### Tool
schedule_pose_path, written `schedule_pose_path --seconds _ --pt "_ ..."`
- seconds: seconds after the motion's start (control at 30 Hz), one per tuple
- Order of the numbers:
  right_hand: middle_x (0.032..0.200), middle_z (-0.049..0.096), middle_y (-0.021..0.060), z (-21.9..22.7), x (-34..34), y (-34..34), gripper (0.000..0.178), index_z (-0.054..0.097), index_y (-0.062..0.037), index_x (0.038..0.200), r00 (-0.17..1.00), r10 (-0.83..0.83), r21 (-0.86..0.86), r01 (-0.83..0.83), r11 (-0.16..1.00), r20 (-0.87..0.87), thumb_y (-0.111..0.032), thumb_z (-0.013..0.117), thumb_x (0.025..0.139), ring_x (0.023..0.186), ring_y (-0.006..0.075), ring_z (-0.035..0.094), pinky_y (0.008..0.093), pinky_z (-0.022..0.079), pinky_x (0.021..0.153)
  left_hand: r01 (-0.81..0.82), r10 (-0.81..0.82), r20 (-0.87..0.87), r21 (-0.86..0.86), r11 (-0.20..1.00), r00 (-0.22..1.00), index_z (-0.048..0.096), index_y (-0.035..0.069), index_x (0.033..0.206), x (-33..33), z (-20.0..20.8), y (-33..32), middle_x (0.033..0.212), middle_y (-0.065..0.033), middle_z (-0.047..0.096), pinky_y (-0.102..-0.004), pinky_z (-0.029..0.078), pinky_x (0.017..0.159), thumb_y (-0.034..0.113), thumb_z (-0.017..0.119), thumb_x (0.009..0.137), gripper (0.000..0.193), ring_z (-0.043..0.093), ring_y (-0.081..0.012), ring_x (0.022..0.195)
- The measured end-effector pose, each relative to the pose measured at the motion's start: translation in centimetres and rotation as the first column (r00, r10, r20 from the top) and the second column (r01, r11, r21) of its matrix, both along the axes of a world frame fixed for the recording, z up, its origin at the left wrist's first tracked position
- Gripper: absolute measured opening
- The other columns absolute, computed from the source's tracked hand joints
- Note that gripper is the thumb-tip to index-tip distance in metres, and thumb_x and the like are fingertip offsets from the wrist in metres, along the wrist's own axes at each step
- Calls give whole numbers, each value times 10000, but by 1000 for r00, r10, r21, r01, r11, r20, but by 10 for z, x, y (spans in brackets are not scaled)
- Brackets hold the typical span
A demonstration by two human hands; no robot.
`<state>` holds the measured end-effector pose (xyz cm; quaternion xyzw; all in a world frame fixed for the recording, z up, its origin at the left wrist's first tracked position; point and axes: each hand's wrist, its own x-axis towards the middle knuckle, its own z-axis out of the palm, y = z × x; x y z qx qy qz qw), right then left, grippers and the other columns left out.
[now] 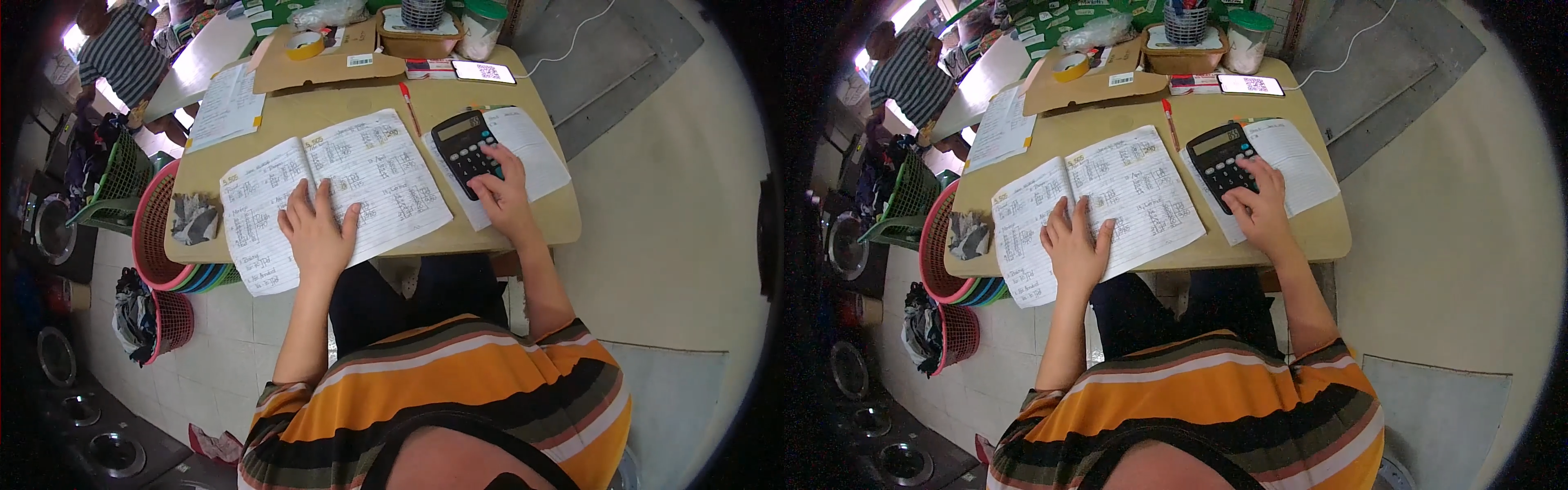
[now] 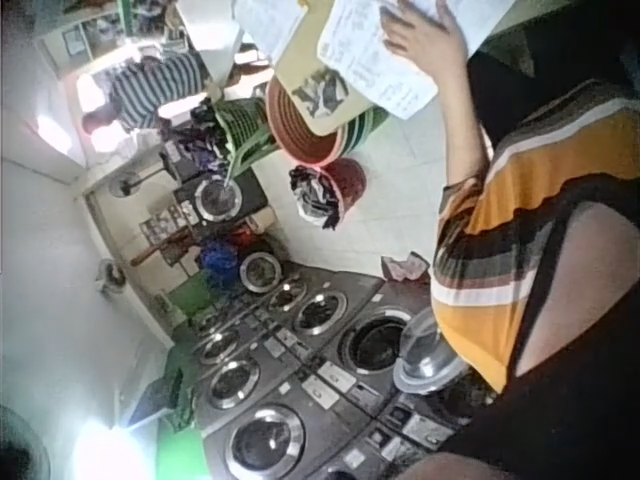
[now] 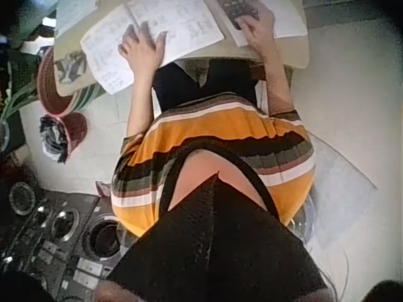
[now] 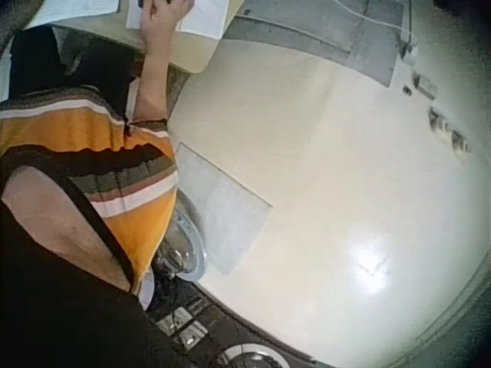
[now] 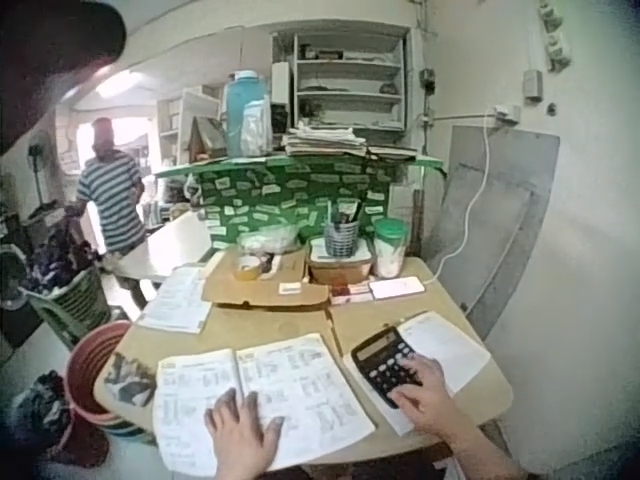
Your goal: Use a calculator and a notebook to calculate and record laundry weights and costs.
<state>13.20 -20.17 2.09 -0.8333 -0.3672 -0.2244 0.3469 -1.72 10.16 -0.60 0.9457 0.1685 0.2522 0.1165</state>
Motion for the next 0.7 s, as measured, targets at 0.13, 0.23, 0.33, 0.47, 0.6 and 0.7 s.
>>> schedule_pose_path --seconds 0.13,0.23,0.33,0.47,0.6,0.7 --pt "1440 544 144 2 27 5 122 785 -76 904 990 -106 52 101 993 90 -190 745 889 1355 430 438 529 290 1151 8 -8 14 -6 1000 1000 545 66 1416 -2 3 -2 1468 -253 423 -673 214 1151 518 651 939 665 371 -422 1408" --pt "1427 559 136 3 36 5 133 770 -60 883 987 -159 13 158 987 20 -191 748 883 1367 396 443 536 299 1144 4 -4 19 -2 1000 1000 550 69 1412 -3 0 0 1468 -253 425 -673 219 1147 519 656 936 664 374 -424 1407" --pt "1405 577 125 8 21 6 131 751 -52 831 990 -142 30 142 989 5 -176 751 871 1373 373 455 587 267 1153 10 -9 24 -4 1000 1000 551 66 1410 -5 1 -1 1466 -253 429 -669 223 1144 512 659 934 661 376 -425 1405" --pt "1350 613 109 1 -17 3 140 716 -45 748 992 -110 -92 115 989 60 -135 745 851 1372 366 476 670 204 1154 20 -20 17 -6 1000 1000 550 115 1426 -3 3 -1 1492 -245 419 -630 225 1158 498 658 942 627 379 -410 1411" --pt "1297 624 166 6 -8 -13 180 683 7 717 997 -75 120 76 990 -5 -97 730 856 1278 368 528 577 305 1116 12 -12 20 14 1000 1000 554 113 1420 0 3 1 1484 -246 429 -626 228 1158 491 663 938 622 391 -414 1398" --pt "1285 623 195 22 -8 -9 202 674 35 721 977 -189 281 210 937 -101 -84 716 879 1216 364 550 493 379 1062 11 -11 19 2 1000 1000 559 87 1408 -5 3 0 1475 -249 432 -643 233 1149 493 665 934 633 389 -419 1396"
